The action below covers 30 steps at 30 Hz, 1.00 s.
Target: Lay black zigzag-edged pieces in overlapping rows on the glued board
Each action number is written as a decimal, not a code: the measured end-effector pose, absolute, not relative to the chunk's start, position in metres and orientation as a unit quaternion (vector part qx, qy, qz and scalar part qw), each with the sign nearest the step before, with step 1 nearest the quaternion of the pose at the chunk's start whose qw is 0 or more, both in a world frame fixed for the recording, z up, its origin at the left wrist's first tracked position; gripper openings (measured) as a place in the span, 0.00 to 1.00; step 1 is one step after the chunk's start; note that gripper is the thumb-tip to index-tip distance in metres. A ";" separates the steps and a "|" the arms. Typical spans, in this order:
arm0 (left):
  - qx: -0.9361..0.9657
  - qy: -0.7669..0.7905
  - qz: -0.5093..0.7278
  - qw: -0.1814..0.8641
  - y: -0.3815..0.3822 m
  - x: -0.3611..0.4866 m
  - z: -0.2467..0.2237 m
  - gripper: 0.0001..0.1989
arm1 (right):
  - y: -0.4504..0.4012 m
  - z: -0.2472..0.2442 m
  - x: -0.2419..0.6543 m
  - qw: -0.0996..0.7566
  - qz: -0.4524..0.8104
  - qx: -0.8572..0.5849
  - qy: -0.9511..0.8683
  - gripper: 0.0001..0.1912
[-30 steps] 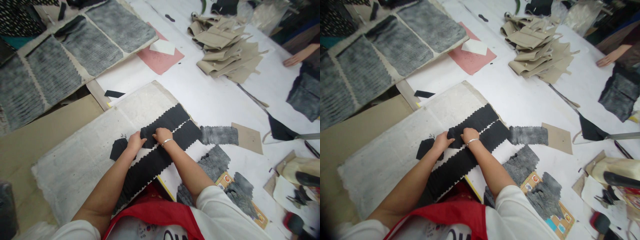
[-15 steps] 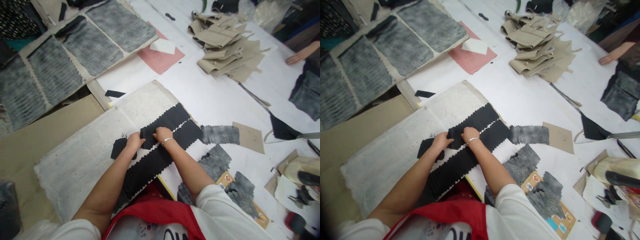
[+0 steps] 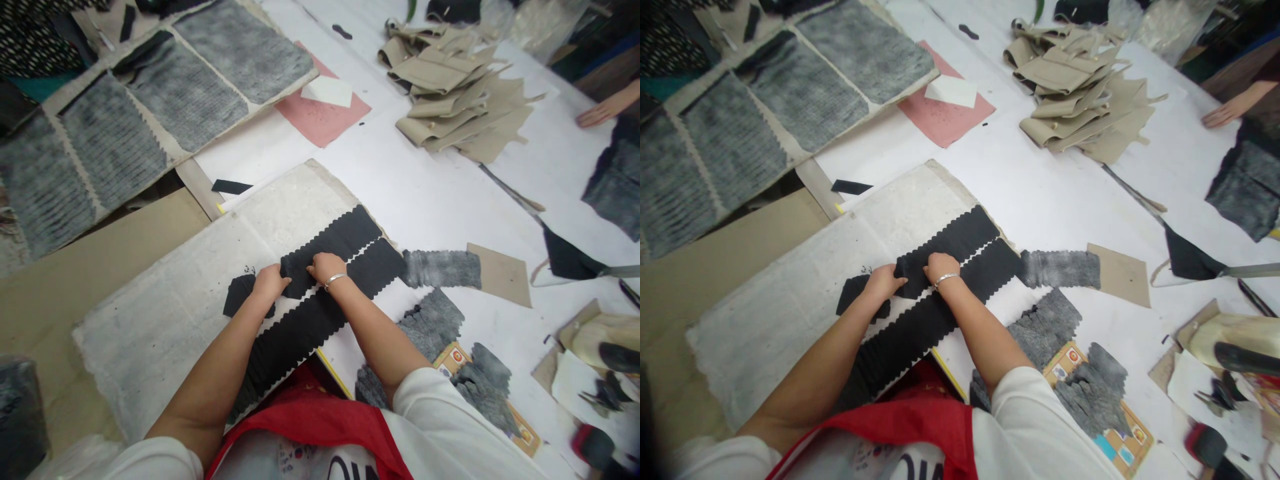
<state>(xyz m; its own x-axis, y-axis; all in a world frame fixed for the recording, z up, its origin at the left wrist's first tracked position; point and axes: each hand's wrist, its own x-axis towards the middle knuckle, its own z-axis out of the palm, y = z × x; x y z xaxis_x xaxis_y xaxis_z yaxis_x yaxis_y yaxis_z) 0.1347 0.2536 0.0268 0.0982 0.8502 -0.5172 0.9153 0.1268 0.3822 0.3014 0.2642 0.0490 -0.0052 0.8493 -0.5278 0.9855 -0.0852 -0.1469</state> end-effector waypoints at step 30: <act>0.677 0.658 -0.076 0.320 0.255 0.130 0.038 0.13 | 0.257 0.049 0.283 0.149 -0.258 0.672 0.678 0.18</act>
